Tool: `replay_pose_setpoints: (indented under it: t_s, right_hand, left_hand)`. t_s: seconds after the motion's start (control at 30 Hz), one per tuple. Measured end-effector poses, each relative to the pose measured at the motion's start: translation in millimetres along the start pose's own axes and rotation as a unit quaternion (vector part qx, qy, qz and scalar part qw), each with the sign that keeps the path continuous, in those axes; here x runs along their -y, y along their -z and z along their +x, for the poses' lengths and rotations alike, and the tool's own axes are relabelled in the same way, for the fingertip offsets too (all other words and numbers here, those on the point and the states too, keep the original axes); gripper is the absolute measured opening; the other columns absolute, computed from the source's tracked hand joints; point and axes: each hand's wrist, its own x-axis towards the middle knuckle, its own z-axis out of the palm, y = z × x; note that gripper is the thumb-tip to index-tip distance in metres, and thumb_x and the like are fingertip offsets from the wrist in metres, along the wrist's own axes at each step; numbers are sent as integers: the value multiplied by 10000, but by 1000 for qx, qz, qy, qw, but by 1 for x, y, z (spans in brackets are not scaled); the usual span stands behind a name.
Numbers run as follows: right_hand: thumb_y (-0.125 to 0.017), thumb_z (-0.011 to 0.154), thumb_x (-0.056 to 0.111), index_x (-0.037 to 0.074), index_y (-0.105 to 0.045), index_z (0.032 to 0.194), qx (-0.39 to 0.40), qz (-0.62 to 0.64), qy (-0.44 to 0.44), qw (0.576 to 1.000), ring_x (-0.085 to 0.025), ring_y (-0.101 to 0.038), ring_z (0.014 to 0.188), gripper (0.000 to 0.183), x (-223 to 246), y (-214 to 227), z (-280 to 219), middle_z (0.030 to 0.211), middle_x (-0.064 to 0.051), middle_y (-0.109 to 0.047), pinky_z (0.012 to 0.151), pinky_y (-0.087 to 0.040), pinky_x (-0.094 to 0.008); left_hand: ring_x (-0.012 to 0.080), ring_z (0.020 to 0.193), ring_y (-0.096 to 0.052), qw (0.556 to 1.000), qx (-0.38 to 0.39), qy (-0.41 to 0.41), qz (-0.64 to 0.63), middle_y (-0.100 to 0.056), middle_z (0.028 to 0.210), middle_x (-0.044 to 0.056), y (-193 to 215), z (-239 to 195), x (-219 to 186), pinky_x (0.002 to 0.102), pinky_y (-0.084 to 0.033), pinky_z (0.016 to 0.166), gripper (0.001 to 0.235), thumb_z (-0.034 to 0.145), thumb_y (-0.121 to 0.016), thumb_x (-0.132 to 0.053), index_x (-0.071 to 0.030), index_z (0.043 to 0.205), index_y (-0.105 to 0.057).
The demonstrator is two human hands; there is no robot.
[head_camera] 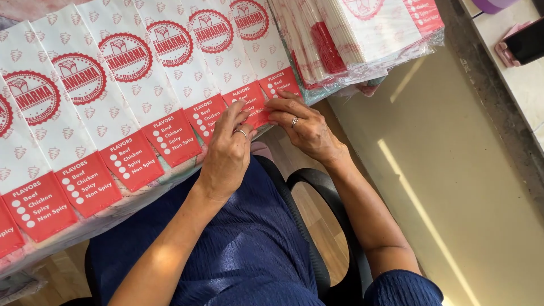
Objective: The person sits at a table and applies glue to the edges of white paper bags printed with a red logo. They then fold the edges over and press them down to seal the bags. The person repeats this process for multiple bags, stacking the finished ones on the table.
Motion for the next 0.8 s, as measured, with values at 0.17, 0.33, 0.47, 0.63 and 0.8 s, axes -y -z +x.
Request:
replay_pose_setpoints:
  t_s: [0.17, 0.33, 0.47, 0.63, 0.8]
  right_hand:
    - [-688, 989, 11, -51, -729, 959, -3, 8, -35, 999, -362, -733, 1028, 80, -3, -8, 0, 1084, -182, -734, 1104, -456, -575]
    - [-686, 1005, 44, -42, -690, 935, 4, 17, -63, 998, -354, -712, 959, 111, 8, -3, 16, 1055, -174, -695, 1072, -478, -540]
    - [-782, 927, 18, 8, -690, 863, -6, 40, -86, 995, -303, -714, 911, 112, -1, -5, 15, 1024, -118, -697, 940, -565, -460]
    - [-828, 851, -2, 43, -668, 883, -4, 51, -140, 989, -310, -693, 852, 170, 0, -5, 17, 957, -99, -692, 819, -558, -432]
    - [-779, 857, -5, 101, -680, 1031, -44, 18, -180, 983, -295, -686, 811, 226, 9, -18, 15, 835, -56, -673, 786, -553, -391]
  left_hand:
    - [301, 1181, -639, 998, -9, 6, 56, -531, 1323, 165, -6, 3, 1, 388, -556, 1019, 112, 1003, -663, -60, 34, 943, -668]
    - [311, 1118, -653, 997, -4, 72, -7, -517, 1202, 137, -2, 17, -2, 427, -504, 1010, 158, 975, -667, -29, 52, 844, -631]
    - [348, 1079, -645, 991, -20, 118, -64, -498, 1109, 130, 3, 28, -1, 465, -498, 971, 194, 856, -746, 25, 48, 754, -582]
    - [395, 1054, -629, 985, -19, 141, -100, -480, 1023, 124, 6, 35, 3, 461, -496, 952, 252, 758, -783, 69, 15, 751, -537]
    - [431, 1068, -609, 982, -10, 154, -110, -462, 994, 120, 15, 39, -1, 456, -500, 928, 330, 715, -807, 102, 2, 808, -507]
